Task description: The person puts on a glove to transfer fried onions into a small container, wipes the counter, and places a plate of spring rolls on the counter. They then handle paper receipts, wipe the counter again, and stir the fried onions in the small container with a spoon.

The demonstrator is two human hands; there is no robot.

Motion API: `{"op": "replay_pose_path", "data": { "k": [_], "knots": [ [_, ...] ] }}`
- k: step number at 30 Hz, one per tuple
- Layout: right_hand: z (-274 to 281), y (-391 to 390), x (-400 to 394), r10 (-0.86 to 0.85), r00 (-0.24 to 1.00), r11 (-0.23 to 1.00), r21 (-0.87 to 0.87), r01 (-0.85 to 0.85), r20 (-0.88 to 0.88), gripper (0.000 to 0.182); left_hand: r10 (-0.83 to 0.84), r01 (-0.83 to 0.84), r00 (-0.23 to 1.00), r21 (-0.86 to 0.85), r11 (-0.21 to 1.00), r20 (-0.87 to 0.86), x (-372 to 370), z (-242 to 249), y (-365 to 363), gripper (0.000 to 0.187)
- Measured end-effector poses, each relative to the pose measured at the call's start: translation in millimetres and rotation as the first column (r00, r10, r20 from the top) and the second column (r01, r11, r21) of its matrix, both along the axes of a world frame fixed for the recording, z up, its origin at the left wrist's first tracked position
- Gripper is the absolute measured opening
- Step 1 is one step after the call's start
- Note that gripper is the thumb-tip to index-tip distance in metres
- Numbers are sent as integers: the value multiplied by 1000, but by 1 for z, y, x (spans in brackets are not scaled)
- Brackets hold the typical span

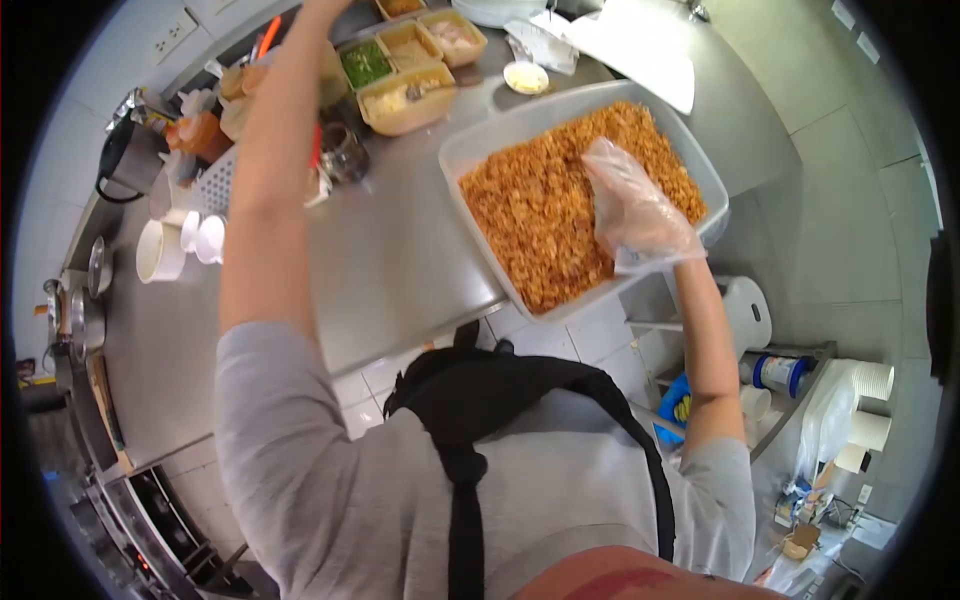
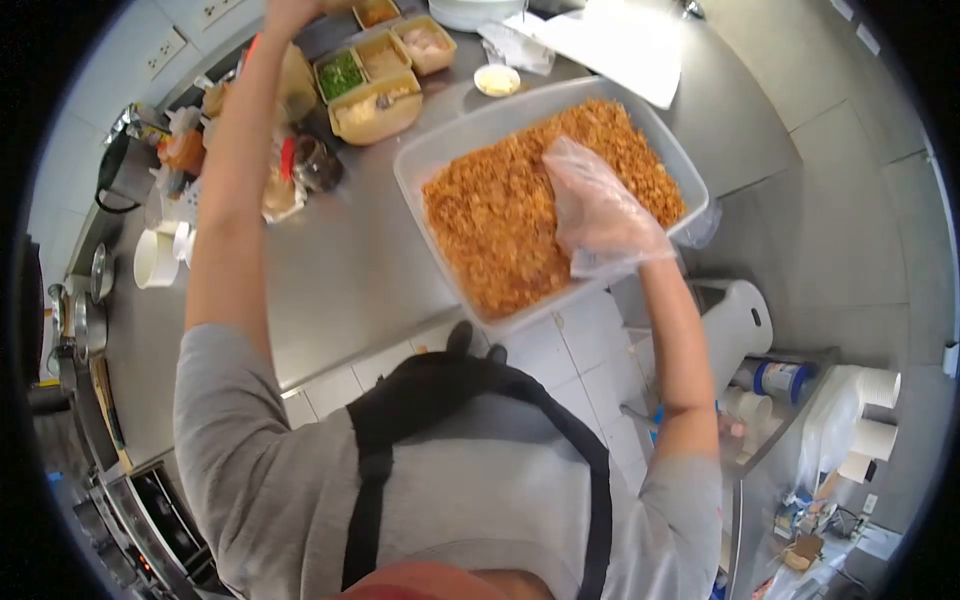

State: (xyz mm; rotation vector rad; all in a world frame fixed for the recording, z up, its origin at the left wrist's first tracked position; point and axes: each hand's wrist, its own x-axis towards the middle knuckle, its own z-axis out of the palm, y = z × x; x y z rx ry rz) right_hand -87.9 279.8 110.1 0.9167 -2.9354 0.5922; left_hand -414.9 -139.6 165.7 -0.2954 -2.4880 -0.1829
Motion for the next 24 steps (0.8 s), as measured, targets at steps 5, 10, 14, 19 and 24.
{"op": "replay_pose_path", "data": {
  "k": [5, 10, 14, 19, 24],
  "knots": [
    [-4, -8, -3, 220, 975, 970, 107, -216, -19, 81, -287, 244, 954, 345, 906, 81, 227, 35, 35, 23],
    [19, -31, -3, 224, 961, 886, 376, -271, 164, 32, -277, 177, 957, 578, 797, 89, 356, -10, 47, 11],
    [14, -22, -1, 158, 986, 910, 382, -163, 45, 29, -240, 129, 967, 657, 743, 81, 413, -56, 31, 7],
    [26, -56, 22, -15, 986, 917, 396, -52, 164, 33, -214, 133, 970, 489, 862, 114, 435, -95, 18, 6],
    [-3, -83, 29, 29, 1000, 934, 355, -25, -6, 30, -315, 241, 945, 470, 849, 84, 436, -131, 20, 9]
  ]
}}
